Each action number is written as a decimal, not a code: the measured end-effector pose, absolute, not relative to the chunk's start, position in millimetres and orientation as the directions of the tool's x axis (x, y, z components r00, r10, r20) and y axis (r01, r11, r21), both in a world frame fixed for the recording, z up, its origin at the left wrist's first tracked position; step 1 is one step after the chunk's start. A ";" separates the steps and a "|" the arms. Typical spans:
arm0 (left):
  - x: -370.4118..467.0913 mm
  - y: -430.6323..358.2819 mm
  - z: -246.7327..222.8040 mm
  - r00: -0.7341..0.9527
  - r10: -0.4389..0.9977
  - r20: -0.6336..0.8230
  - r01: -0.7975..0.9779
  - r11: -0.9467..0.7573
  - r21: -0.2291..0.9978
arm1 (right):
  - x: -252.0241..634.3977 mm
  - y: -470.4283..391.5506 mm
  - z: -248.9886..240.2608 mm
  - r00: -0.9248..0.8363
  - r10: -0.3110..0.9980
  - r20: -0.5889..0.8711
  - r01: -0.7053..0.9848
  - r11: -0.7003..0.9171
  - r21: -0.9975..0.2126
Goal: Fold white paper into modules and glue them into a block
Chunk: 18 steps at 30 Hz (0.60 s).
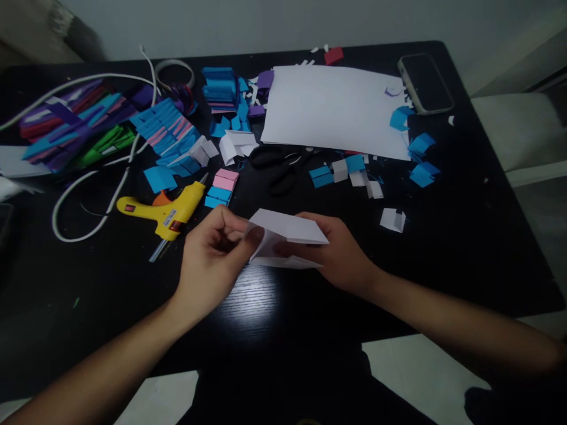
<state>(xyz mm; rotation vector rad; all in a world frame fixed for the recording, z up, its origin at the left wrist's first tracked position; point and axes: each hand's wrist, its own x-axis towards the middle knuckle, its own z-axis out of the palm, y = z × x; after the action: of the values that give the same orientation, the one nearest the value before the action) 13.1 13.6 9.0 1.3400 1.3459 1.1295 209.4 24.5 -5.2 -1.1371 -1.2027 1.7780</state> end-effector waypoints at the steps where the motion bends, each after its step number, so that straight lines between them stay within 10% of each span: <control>1: 13.0 13.8 9.2 -0.009 1.000 0.012 0.191 -0.010 0.981 | 209.3 24.2 -5.6 -0.366 0.889 -0.275 -0.071 -0.321 -0.944; 18: 13.1 14.8 10.3 -0.019 1.000 0.010 0.258 -0.005 0.966 | 209.3 24.1 -3.8 -0.316 0.911 -0.265 -0.043 -0.293 -0.955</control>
<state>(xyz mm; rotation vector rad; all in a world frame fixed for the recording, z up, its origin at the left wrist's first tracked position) 13.1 14.8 10.3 1.3959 1.4112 1.0949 209.3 24.1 -3.8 -1.1840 -1.2156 1.6992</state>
